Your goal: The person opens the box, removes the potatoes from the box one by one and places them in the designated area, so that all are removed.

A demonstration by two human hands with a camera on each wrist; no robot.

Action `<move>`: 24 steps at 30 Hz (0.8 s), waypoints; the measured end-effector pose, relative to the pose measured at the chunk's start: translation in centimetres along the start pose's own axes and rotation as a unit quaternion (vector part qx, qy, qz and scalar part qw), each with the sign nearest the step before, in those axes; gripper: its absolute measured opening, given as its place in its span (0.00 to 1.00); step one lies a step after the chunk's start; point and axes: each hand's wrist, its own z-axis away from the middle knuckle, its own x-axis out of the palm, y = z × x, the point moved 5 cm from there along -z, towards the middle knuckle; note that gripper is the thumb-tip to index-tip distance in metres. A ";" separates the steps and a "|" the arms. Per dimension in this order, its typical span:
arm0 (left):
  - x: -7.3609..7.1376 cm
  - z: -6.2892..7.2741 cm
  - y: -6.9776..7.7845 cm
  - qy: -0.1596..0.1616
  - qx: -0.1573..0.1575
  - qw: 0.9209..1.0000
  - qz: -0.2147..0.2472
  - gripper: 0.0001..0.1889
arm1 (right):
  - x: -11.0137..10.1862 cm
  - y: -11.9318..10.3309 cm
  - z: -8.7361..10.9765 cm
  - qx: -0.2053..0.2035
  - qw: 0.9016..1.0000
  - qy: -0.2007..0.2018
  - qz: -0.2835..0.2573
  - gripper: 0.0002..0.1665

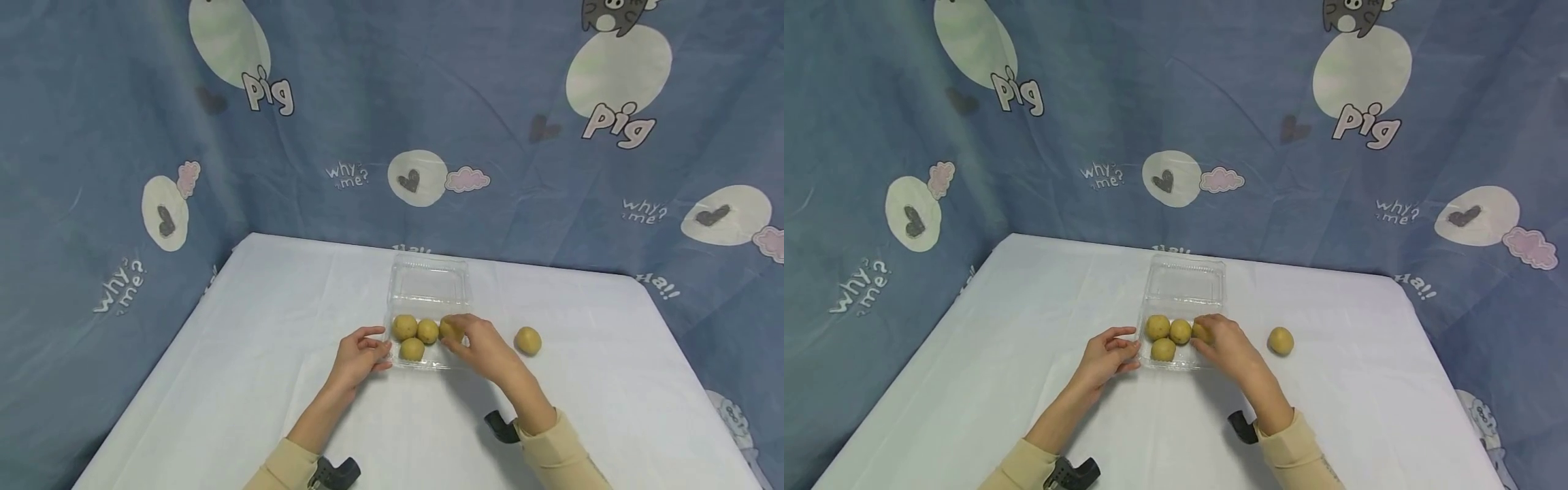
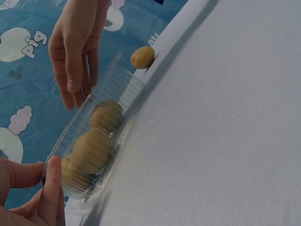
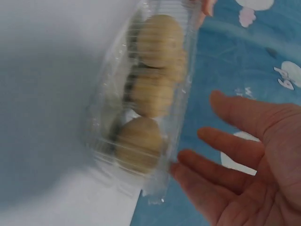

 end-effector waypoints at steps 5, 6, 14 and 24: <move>0.0 -0.2 -0.1 -0.002 -0.002 1.000 0.003 0.23 | 0.8 -0.1 -0.1 0.028 0.998 -0.021 0.057 0.20; 0.0 -0.2 -0.1 -0.002 -0.002 1.000 0.004 0.23 | 0.9 -0.1 -0.1 0.032 0.997 -0.020 0.070 0.18; -0.2 -0.4 -0.6 0.001 -0.008 1.000 0.004 0.23 | 1.0 0.0 -0.9 0.062 0.993 0.008 0.095 0.08; 0.1 -0.3 -0.4 0.003 -0.001 1.000 0.008 0.23 | 0.9 0.5 -1.6 0.083 0.989 0.028 0.121 0.04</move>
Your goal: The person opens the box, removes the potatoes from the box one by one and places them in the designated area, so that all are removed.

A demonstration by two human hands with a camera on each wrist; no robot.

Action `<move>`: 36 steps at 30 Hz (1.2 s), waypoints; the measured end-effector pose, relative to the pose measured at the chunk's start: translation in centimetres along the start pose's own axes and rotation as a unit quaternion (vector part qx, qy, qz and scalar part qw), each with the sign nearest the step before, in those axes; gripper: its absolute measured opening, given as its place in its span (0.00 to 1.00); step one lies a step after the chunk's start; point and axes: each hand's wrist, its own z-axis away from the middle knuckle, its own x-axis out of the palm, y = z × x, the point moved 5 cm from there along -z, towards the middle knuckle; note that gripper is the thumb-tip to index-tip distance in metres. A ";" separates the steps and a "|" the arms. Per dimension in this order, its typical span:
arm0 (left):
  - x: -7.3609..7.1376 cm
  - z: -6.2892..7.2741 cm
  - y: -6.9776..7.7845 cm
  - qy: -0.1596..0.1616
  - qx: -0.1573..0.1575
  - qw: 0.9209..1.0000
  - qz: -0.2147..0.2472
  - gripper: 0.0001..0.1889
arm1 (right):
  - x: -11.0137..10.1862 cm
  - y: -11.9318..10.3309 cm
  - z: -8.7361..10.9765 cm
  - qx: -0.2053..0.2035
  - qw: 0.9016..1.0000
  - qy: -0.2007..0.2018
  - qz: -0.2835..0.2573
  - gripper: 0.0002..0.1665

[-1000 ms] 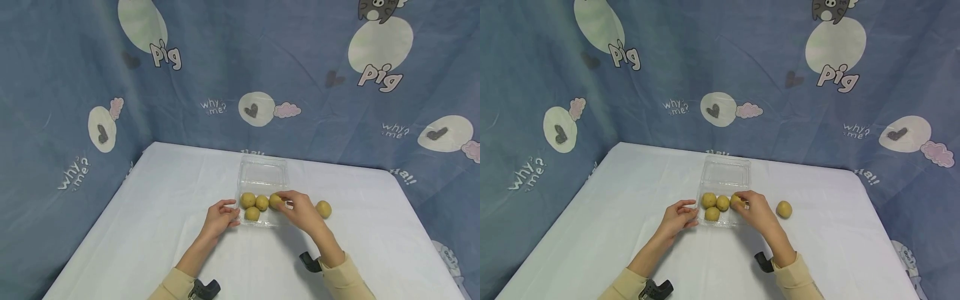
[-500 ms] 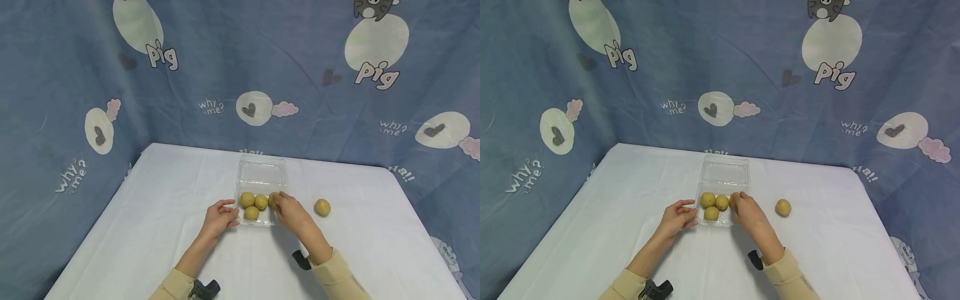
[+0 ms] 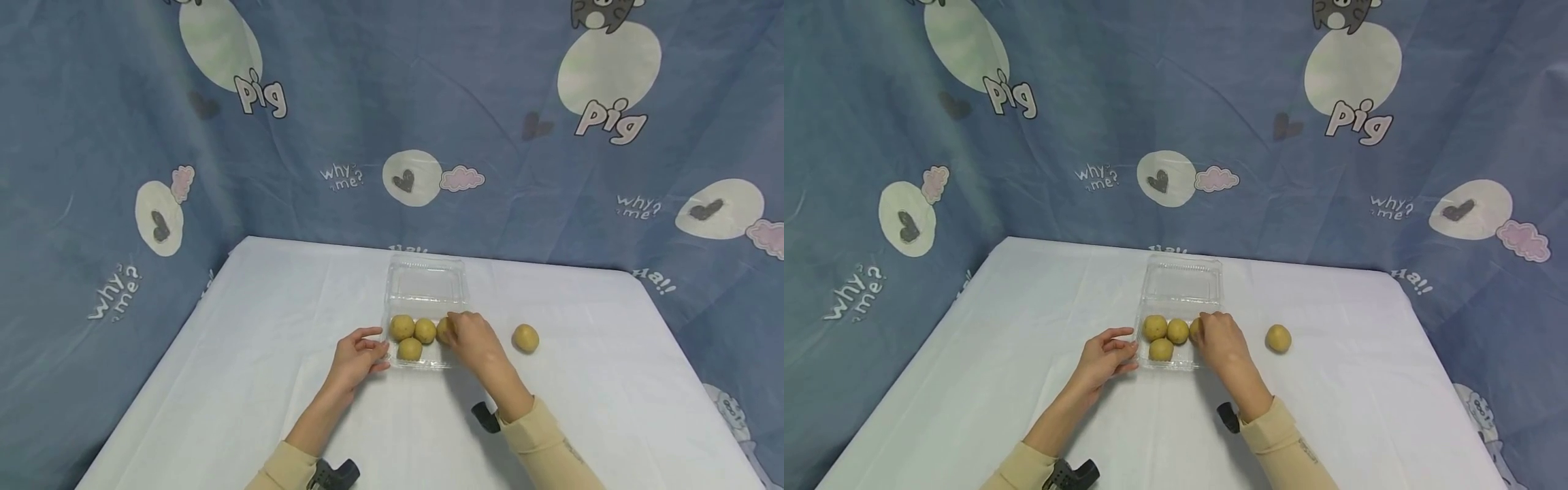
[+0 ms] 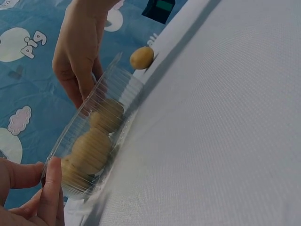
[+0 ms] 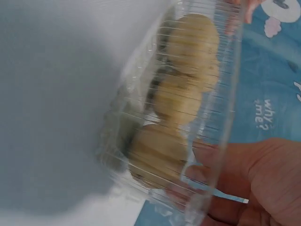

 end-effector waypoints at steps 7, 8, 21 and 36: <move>0.1 0.1 0.1 -0.001 0.002 1.000 0.001 0.24 | 0.3 0.2 -0.2 0.020 1.000 -0.010 0.003 0.20; 0.1 0.1 0.0 -0.001 0.002 1.000 0.000 0.24 | 0.3 0.2 -0.2 0.019 1.000 -0.015 0.004 0.20; 0.1 0.1 0.1 -0.006 0.008 1.000 0.011 0.24 | 0.4 0.3 0.0 0.038 0.998 -0.050 -0.004 0.26; 0.1 0.2 0.1 -0.003 0.005 1.000 0.006 0.24 | 0.7 -0.4 0.6 -0.008 0.993 -0.110 -0.036 0.24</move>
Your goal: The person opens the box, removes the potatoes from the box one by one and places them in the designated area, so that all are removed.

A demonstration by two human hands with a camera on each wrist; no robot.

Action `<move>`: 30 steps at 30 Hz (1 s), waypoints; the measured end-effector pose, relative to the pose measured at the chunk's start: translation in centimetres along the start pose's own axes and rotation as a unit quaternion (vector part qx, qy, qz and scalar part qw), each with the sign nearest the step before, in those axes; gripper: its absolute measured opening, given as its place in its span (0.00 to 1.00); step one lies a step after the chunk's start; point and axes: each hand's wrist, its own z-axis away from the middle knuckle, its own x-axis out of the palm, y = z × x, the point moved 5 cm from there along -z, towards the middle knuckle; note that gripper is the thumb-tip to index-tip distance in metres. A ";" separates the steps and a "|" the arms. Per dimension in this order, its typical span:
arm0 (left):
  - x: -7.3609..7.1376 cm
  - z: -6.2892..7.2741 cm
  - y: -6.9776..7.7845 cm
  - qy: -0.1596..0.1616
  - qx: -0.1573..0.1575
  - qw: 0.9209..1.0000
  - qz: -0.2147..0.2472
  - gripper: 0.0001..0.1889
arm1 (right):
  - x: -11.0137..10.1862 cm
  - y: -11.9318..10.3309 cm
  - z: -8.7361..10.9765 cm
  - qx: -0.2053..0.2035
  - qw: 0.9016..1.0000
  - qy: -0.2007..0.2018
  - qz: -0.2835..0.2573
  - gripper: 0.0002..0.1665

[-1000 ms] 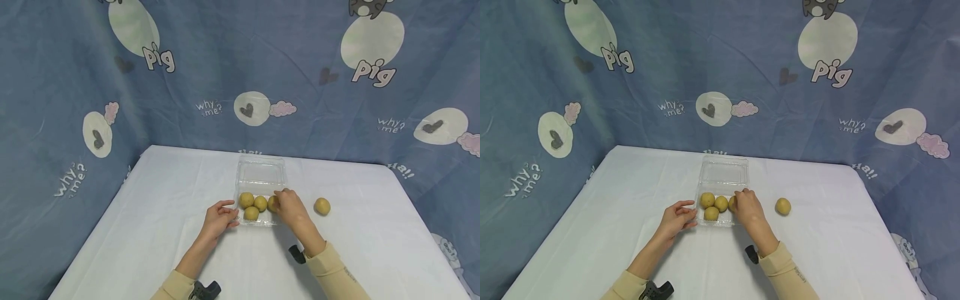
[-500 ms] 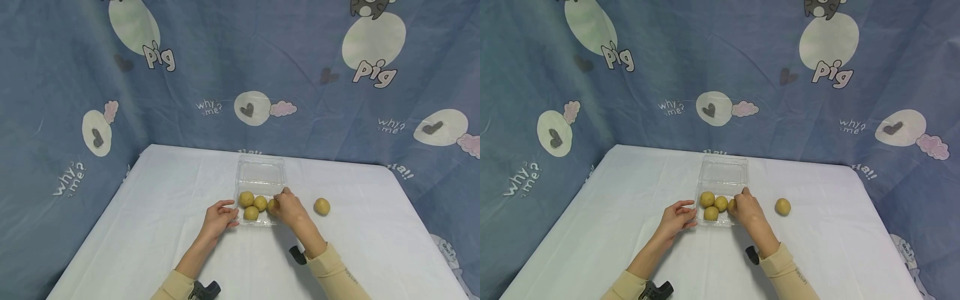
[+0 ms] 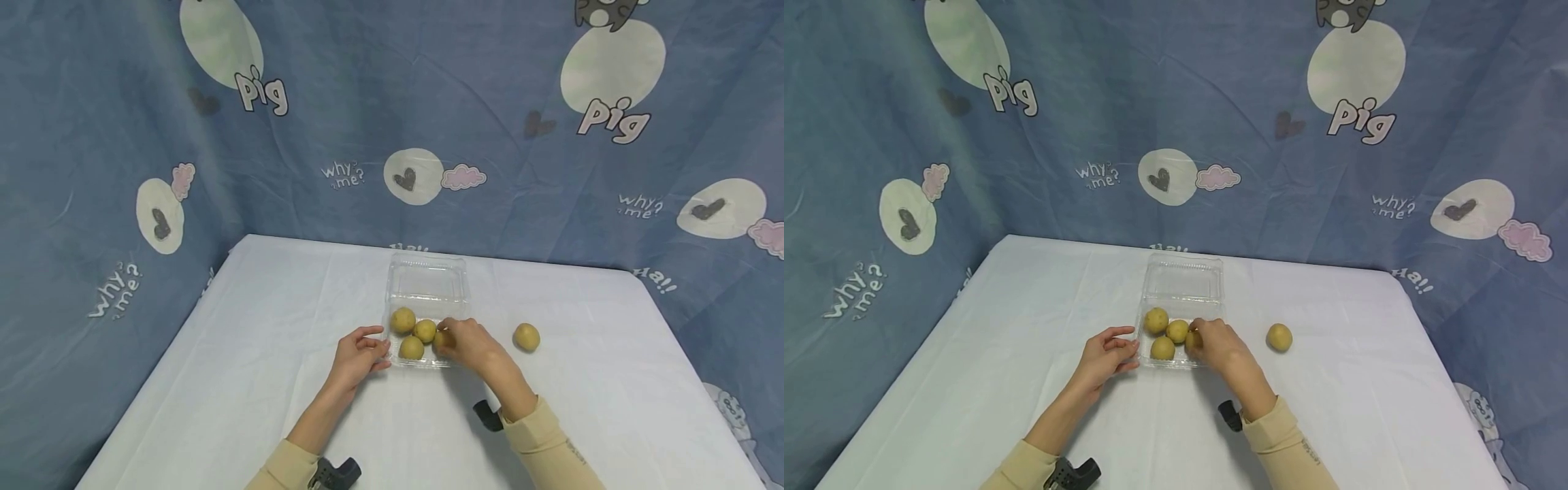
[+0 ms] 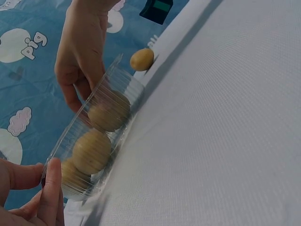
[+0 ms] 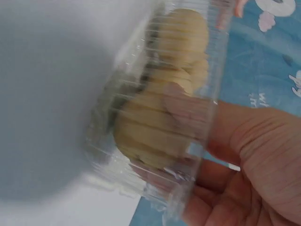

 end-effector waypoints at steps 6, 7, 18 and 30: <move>0.1 -0.2 -0.1 0.000 -0.006 1.000 -0.005 0.23 | 0.1 0.0 0.2 -0.023 1.000 -0.010 -0.013 0.24; 0.1 -0.2 -0.1 0.000 -0.006 1.000 -0.005 0.23 | 0.1 0.1 0.2 -0.025 1.000 -0.008 -0.013 0.24; 0.0 -0.1 0.0 0.013 -0.005 1.000 -0.006 0.22 | 0.3 0.0 0.0 -0.062 0.998 0.006 -0.010 0.23; 0.0 -0.2 -0.1 0.002 -0.002 1.000 0.000 0.23 | 0.0 0.6 0.5 -0.100 0.993 0.011 -0.064 0.23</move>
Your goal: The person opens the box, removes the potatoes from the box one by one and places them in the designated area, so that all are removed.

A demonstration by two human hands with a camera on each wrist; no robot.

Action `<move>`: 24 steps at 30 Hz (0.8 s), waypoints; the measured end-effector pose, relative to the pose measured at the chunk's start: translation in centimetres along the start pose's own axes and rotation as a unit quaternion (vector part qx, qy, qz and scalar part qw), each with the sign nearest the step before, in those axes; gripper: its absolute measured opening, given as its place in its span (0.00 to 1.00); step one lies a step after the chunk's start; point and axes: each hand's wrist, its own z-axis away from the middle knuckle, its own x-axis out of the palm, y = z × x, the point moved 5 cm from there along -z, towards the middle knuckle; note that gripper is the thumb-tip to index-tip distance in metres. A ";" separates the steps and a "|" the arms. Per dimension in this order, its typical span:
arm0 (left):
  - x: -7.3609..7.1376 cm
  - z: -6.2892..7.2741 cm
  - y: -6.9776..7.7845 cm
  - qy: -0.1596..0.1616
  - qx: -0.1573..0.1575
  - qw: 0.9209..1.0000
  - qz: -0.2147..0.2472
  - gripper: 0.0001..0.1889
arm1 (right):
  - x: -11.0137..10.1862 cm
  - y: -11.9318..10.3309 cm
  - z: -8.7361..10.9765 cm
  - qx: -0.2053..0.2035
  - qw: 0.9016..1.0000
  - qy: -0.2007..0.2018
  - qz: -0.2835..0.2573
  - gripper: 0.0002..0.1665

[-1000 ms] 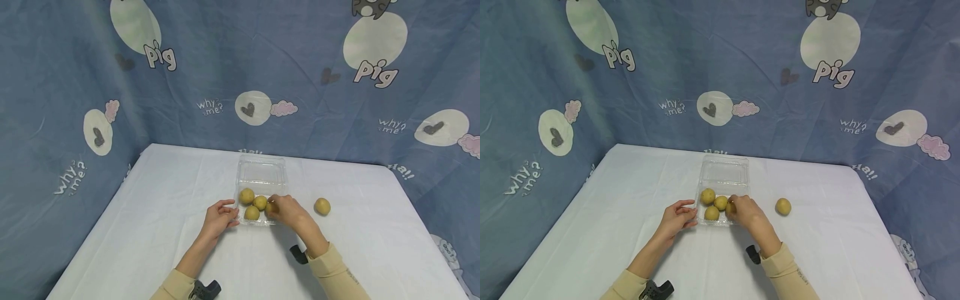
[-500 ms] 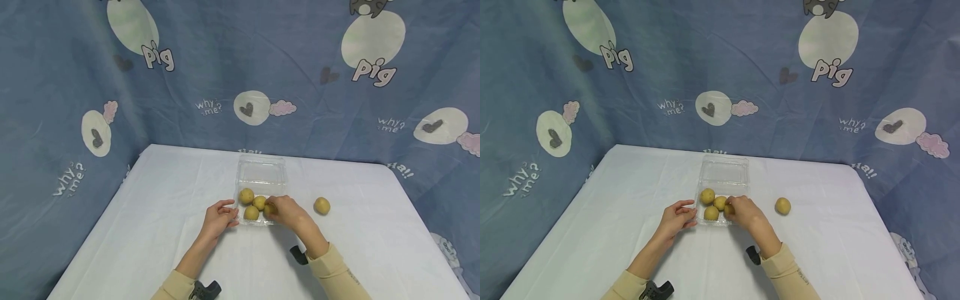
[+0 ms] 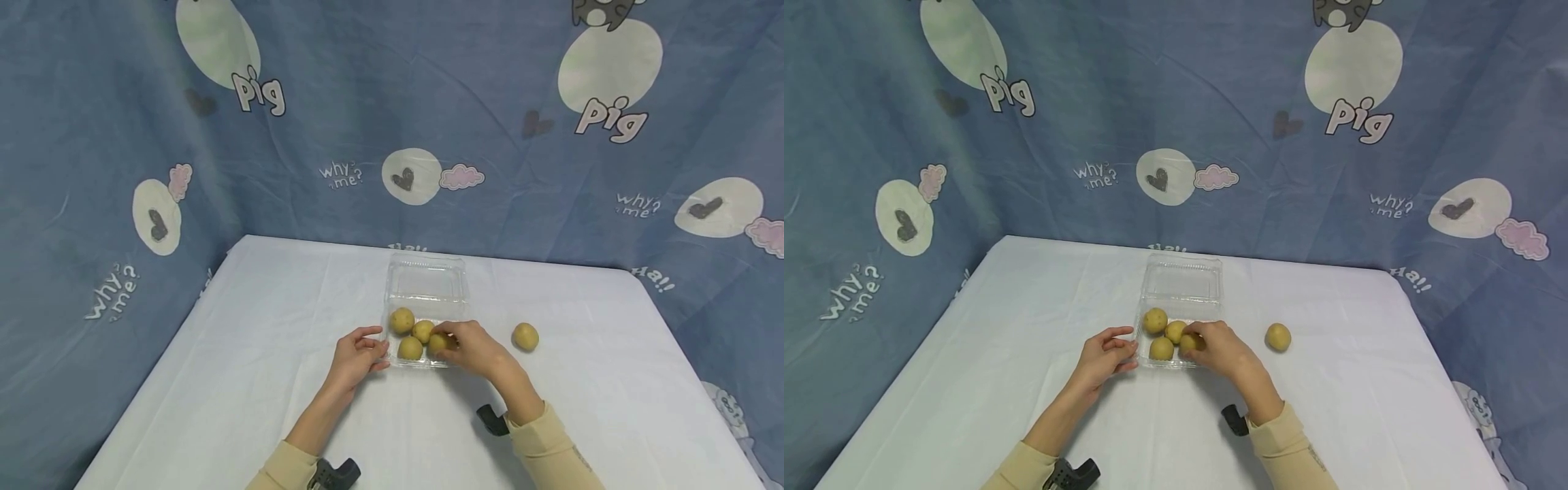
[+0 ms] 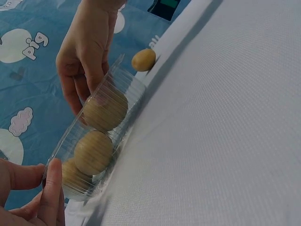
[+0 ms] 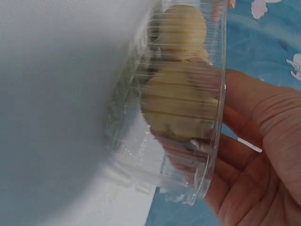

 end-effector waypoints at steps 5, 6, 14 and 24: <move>0.0 0.0 0.0 0.000 -0.001 1.000 0.001 0.23 | -0.2 0.5 0.3 -0.030 0.998 0.020 -0.053 0.23; 0.0 0.1 0.0 0.001 -0.002 1.000 0.001 0.23 | -0.2 0.6 0.3 -0.033 0.997 0.025 -0.062 0.23; 0.0 0.0 0.1 0.001 -0.003 1.000 0.000 0.23 | -0.4 1.0 0.6 -0.026 0.991 0.050 -0.121 0.22; 0.0 0.1 0.2 0.006 -0.006 1.000 -0.007 0.23 | -0.6 1.6 1.2 0.012 0.983 0.077 -0.163 0.26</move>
